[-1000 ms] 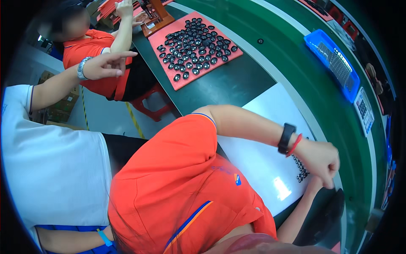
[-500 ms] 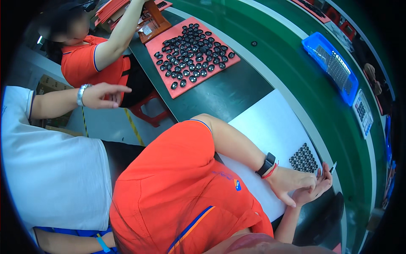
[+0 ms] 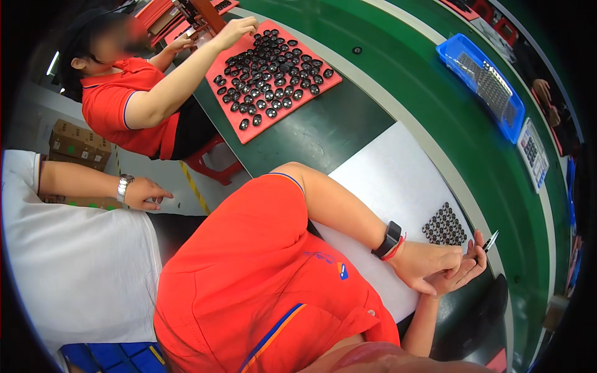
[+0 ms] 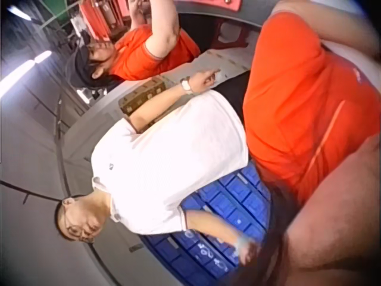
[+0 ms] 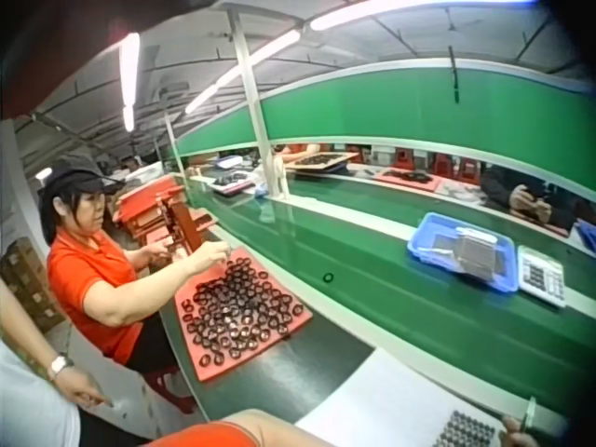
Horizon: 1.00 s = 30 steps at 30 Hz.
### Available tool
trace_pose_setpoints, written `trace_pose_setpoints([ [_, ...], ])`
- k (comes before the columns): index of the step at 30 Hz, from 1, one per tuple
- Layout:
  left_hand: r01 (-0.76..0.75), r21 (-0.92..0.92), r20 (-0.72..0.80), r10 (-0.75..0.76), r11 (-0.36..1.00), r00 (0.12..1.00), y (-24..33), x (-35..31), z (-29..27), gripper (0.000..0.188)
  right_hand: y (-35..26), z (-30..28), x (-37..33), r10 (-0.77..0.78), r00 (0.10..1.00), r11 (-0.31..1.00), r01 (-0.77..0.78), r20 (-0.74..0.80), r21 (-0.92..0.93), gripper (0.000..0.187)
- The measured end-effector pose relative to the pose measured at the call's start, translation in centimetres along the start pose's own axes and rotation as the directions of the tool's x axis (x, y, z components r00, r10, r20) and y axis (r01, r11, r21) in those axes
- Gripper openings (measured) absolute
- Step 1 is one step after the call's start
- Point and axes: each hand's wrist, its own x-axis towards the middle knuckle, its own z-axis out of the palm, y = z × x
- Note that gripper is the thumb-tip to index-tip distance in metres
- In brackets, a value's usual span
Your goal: The person assembles electronic components by using tweezers to remove small metal parts from a sheet and insert them into plastic casings.
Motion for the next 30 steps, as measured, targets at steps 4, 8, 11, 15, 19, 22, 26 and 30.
trace_pose_setpoints([
  [4,-0.038,-0.008,-0.005,0.038,0.999,0.999,-0.05,0.0,0.07,0.041,-0.09,-0.08,0.05,-0.019,0.999,1.0,0.018,0.034,0.007,0.036],
  [8,-0.015,-0.003,0.001,0.015,1.0,1.0,0.06,0.01,-0.13,0.041,-0.05,0.09,0.03,0.0,0.999,1.0,-0.001,0.047,0.01,0.037],
  [11,-0.015,-0.004,-0.008,0.015,1.0,1.0,0.04,0.02,-0.23,0.041,0.2,-0.12,0.14,0.01,0.998,1.0,-0.01,0.059,0.001,0.036],
  [15,-0.014,0.007,-0.01,0.014,1.0,1.0,0.21,-0.02,-0.14,0.042,-0.16,0.01,0.14,0.008,0.998,1.0,-0.007,0.055,-0.011,0.036],
  [19,-0.021,0.013,-0.002,0.021,1.0,1.0,0.23,-0.09,-0.21,0.043,-0.13,0.07,0.09,0.002,0.998,1.0,-0.003,0.06,0.021,0.037],
  [22,-0.044,0.006,-0.011,0.044,0.999,0.999,0.02,-0.09,-0.16,0.044,-0.05,0.03,0.09,0.006,0.998,1.0,-0.008,0.062,0.025,0.037],
  [26,-0.041,0.008,-0.008,0.041,0.999,0.999,0.06,-0.03,-0.22,0.043,0.02,0.0,0.04,0.014,0.998,1.0,-0.016,0.062,0.025,0.038],
  [30,-0.026,0.018,-0.012,0.026,1.0,1.0,0.13,-0.23,-0.01,0.042,0.23,-0.03,0.0,-0.001,0.998,1.0,-0.001,0.061,0.021,0.039],
])
